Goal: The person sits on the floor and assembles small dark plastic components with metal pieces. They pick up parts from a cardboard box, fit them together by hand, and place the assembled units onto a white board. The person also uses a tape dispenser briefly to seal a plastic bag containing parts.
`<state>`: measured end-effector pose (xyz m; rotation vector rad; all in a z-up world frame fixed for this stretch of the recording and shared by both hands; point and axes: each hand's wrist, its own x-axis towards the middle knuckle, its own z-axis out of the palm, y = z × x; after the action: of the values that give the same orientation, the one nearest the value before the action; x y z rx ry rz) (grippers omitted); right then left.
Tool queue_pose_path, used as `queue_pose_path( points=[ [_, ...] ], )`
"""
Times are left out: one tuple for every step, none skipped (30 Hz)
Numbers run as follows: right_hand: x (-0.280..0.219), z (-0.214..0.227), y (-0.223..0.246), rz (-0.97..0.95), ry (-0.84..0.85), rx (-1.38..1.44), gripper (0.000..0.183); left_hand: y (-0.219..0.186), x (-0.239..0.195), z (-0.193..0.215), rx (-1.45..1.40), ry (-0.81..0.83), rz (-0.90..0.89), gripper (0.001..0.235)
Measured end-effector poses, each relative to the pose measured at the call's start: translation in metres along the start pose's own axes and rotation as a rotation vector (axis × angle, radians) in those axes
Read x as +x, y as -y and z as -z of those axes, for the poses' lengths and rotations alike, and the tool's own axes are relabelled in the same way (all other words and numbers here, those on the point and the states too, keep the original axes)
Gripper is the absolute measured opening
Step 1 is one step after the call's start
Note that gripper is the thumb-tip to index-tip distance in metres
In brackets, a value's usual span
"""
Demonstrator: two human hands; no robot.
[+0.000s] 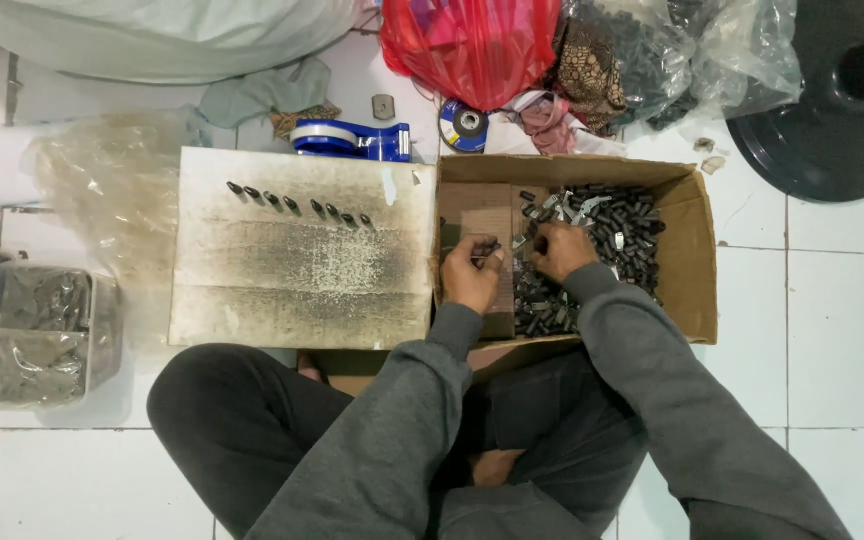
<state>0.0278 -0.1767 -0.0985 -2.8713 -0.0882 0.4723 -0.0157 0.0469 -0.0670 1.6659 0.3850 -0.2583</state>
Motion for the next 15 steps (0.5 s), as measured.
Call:
queue_pose_path(
  points=[
    [-0.005,0.007,0.005,0.000,0.000,-0.001,0.028,-0.007,-0.005,0.005,-0.001,0.000,0.000,0.025],
    [-0.010,0.015,0.011,-0.046,-0.024,0.221,0.029,-0.014,-0.011,0.011,-0.067,0.029,-0.017,0.024],
    [-0.014,0.023,0.016,-0.091,-0.053,0.445,0.031,-0.022,-0.015,0.016,-0.133,0.060,-0.038,0.023],
    [-0.015,0.026,0.017,-0.091,-0.057,0.444,0.031,-0.030,-0.019,0.022,-0.133,0.062,-0.042,0.023],
    [-0.015,0.030,0.019,-0.108,-0.102,0.567,0.028,-0.039,-0.022,0.029,-0.207,0.092,-0.059,0.024],
    [-0.016,0.035,0.020,-0.124,-0.148,0.691,0.024,-0.048,-0.026,0.035,-0.280,0.122,-0.076,0.026],
    [-0.025,0.049,0.035,-0.116,-0.150,0.688,0.024,-0.057,-0.030,0.039,-0.284,0.117,-0.082,0.026],
    [-0.035,0.063,0.049,-0.087,-0.197,0.869,0.024,-0.065,-0.034,0.042,-0.342,0.130,-0.097,0.028],
    [-0.046,0.076,0.064,-0.061,-0.245,1.051,0.024,-0.073,-0.039,0.046,-0.398,0.147,-0.110,0.030],
    [-0.054,0.084,0.078,-0.058,-0.247,1.050,0.024,-0.081,-0.045,0.054,-0.399,0.147,-0.114,0.030],
    [-0.060,0.094,0.093,-0.036,-0.323,1.135,0.024,-0.090,-0.050,0.062,-0.422,0.133,-0.172,0.027],
    [-0.067,0.103,0.108,-0.013,-0.399,1.221,0.025,-0.100,-0.056,0.070,-0.446,0.120,-0.229,0.024],
    [-0.073,0.109,0.122,-0.006,-0.401,1.219,0.025,-0.105,-0.060,0.076,-0.448,0.118,-0.235,0.024],
    [-0.079,0.115,0.136,0.011,-0.435,1.277,0.024,-0.110,-0.065,0.081,-0.474,0.114,-0.289,0.022],
    [-0.086,0.121,0.150,0.029,-0.470,1.336,0.023,-0.115,-0.069,0.087,-0.499,0.112,-0.344,0.020]
  ],
)
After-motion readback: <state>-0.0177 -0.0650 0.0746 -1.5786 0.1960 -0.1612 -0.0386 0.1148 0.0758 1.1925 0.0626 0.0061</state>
